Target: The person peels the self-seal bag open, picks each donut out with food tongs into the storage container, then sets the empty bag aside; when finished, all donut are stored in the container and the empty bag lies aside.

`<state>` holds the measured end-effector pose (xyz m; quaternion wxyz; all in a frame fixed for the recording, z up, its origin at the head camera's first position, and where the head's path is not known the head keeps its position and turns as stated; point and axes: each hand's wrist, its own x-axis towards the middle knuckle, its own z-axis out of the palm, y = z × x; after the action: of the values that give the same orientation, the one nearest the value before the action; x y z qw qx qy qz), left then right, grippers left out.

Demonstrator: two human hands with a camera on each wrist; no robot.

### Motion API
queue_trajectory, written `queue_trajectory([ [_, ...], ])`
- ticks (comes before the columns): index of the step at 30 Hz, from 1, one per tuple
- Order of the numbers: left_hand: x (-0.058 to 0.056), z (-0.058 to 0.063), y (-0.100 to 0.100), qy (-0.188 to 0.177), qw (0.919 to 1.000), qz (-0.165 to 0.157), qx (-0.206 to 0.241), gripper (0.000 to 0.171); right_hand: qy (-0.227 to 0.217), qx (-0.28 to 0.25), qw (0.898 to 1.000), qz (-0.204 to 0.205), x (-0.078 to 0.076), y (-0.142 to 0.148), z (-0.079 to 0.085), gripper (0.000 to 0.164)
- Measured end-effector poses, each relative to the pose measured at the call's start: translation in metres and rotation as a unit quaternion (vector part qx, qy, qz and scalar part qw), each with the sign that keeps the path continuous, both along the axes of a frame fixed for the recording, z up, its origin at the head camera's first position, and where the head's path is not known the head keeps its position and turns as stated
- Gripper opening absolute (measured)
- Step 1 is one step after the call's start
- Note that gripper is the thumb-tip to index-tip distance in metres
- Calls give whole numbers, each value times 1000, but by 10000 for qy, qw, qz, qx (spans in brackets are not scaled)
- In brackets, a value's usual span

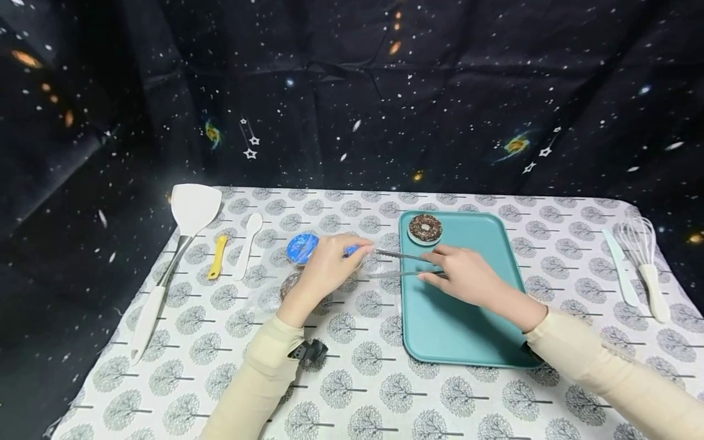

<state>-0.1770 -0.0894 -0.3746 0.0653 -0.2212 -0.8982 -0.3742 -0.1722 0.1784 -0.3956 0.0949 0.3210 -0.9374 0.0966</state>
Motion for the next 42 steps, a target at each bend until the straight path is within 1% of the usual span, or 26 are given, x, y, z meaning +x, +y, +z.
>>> queue_trajectory([
  [9,-1,2,0,39,10000,56,-65,22,-365,-105,9988,-308,-6,-25,-1,49],
  [18,0,2,-2,71,9998,144,-111,23,-482,-150,9980,-384,-10,-38,-6,47],
  [24,-1,2,-1,109,9999,70,-47,23,-513,-141,9975,-456,-11,-39,-6,48],
  [31,0,3,0,34,10000,61,-17,23,-278,-149,9990,-322,-12,-40,-3,46],
  [36,-1,0,0,75,9999,62,-59,24,-114,-82,9998,-171,-13,-42,-2,43],
  [42,-2,-1,0,169,9998,88,-76,22,150,-135,9997,-161,-11,-44,-6,37],
])
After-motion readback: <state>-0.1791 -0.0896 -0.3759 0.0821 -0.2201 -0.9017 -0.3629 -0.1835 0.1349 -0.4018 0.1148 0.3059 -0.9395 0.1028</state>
